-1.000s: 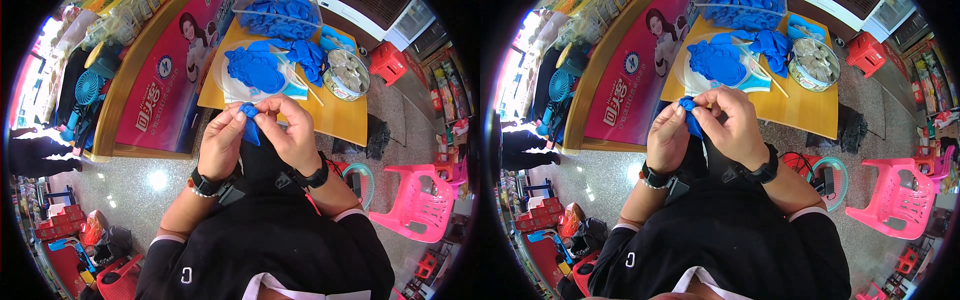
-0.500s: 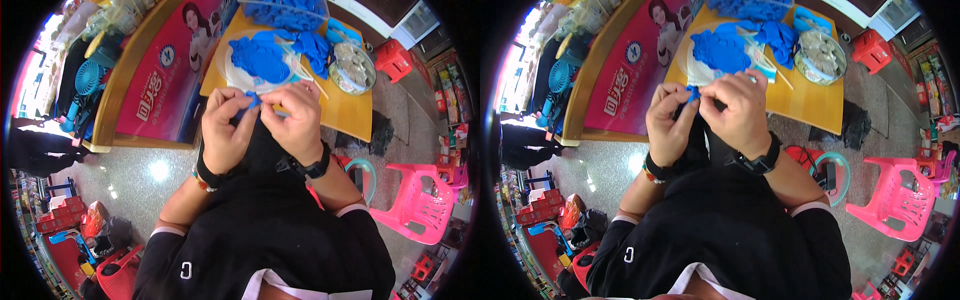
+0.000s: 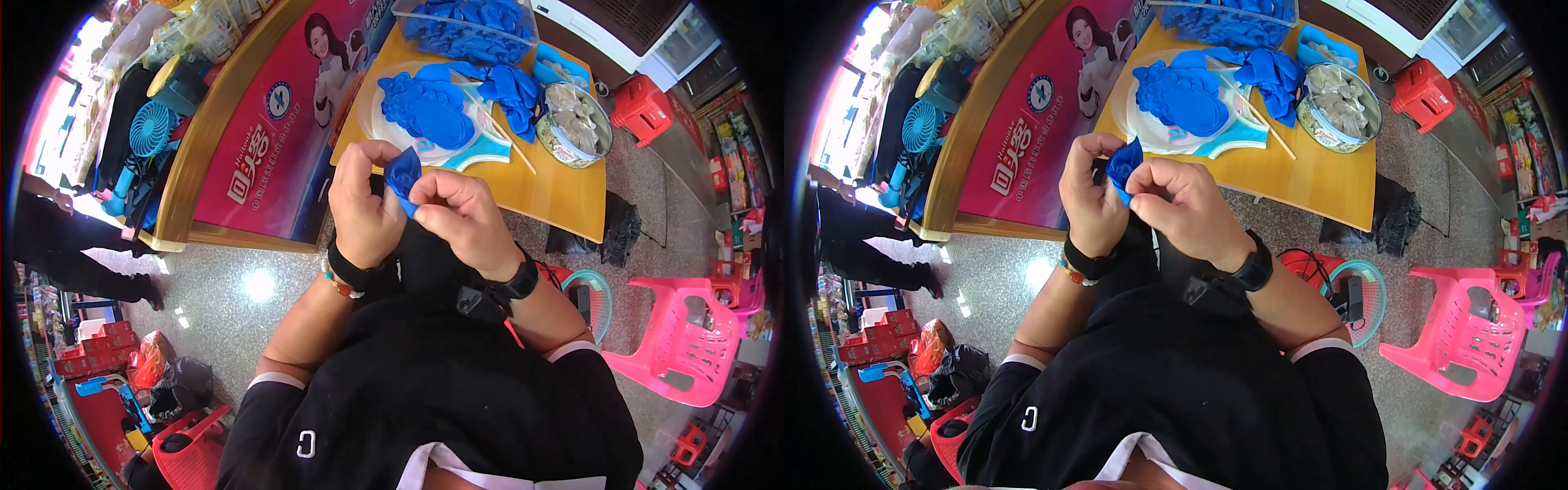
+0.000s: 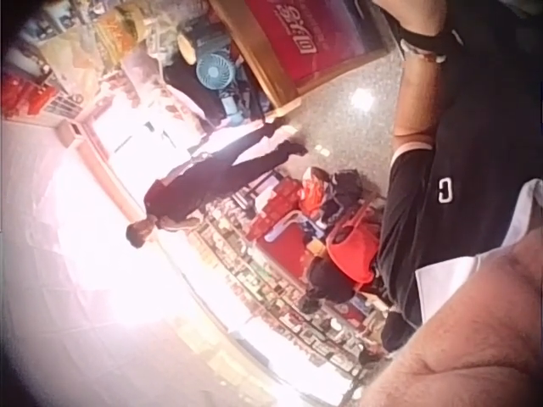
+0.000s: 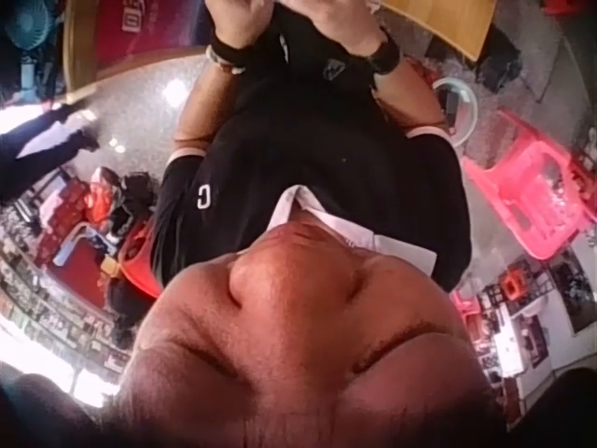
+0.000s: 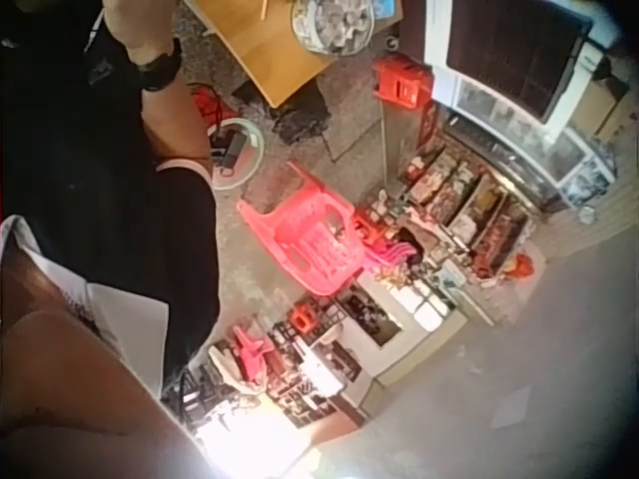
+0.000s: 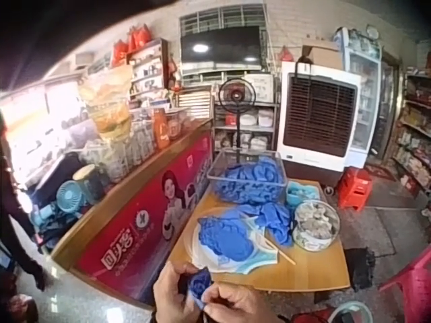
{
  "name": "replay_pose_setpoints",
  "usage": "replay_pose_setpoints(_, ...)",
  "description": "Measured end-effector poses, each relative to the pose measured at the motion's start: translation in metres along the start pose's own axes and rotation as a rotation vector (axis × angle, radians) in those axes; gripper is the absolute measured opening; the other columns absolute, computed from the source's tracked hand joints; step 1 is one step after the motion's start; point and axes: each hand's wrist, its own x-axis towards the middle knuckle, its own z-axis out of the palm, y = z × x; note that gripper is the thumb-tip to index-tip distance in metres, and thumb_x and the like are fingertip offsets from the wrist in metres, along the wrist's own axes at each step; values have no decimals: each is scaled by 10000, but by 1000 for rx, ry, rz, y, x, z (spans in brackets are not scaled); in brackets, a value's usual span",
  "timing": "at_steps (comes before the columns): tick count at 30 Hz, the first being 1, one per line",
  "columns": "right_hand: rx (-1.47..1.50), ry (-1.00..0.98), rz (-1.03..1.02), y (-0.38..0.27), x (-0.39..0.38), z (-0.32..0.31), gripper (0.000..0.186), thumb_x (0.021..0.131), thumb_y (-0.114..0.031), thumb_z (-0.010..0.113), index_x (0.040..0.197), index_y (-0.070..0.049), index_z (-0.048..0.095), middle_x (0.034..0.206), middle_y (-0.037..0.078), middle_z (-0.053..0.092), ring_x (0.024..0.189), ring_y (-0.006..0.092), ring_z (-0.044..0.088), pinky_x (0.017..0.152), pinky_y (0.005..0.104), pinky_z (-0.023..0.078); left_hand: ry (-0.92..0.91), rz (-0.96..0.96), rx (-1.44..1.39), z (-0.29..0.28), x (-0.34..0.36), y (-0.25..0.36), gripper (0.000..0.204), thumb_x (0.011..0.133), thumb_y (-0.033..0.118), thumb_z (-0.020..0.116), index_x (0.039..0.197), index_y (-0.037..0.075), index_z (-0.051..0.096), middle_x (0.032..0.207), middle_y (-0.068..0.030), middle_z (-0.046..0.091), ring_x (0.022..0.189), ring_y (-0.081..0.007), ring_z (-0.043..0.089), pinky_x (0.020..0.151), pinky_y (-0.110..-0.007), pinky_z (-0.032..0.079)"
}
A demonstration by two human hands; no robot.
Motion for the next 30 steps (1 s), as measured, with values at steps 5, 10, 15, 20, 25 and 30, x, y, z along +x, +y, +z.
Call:
replay_pose_setpoints(5, 383, -149, 148, 8, 1, -10, 51, 796, -59, 552, 829, -23, 567, 701, -31, 506, 623, 46, 438, 591, 202, 362, 23, -333, -364, -2, -4, 7, 155, 805, -37, 606, 942, 2, 542, 828, -21, 573, 762, -66, 559, 666, -215, 454)
replay_pose_setpoints(10, -182, -128, -105, 4, -2, 1, 64, 765, -33, 563, 815, 4, 552, 740, 32, 542, 686, 112, 517, 652, 249, 427, 53, -660, -863, -6, -8, 9, 155, 847, -35, 593, 979, 35, 550, 893, -24, 597, 806, -64, 566, 699, -193, 457)
replay_pose_setpoints(15, -235, -84, -148, 11, -3, 7, 79, 740, -12, 574, 812, 7, 550, 743, 51, 555, 673, 122, 528, 629, 253, 429, 191, -616, -961, -1, -8, 6, 150, 844, -52, 586, 963, 30, 546, 950, -54, 629, 828, -85, 591, 717, -209, 481)
replay_pose_setpoints(20, -189, 75, -259, 7, -5, 23, 125, 764, -40, 639, 828, -10, 535, 739, 68, 557, 597, 142, 530, 546, 258, 424, 131, -430, -719, -3, -6, 7, 186, 813, -94, 600, 936, 36, 550, 928, -53, 631, 794, -89, 600, 690, -211, 494)
replay_pose_setpoints(25, -274, 163, -250, 9, -5, 19, 110, 854, -47, 618, 888, -1, 523, 754, 49, 562, 626, 102, 537, 548, 250, 425, 151, -220, -478, 1, -2, 12, 305, 772, -80, 666, 994, 32, 490, 887, -27, 583, 758, -67, 573, 657, -199, 469)
replay_pose_setpoints(30, -193, 211, -216, 10, -1, 15, 81, 881, -50, 580, 886, -1, 516, 734, 47, 550, 618, 88, 512, 537, 248, 410, 140, -277, -578, 2, -12, 7, 286, 790, -47, 686, 991, 48, 507, 939, -28, 593, 806, -59, 560, 709, -192, 466)
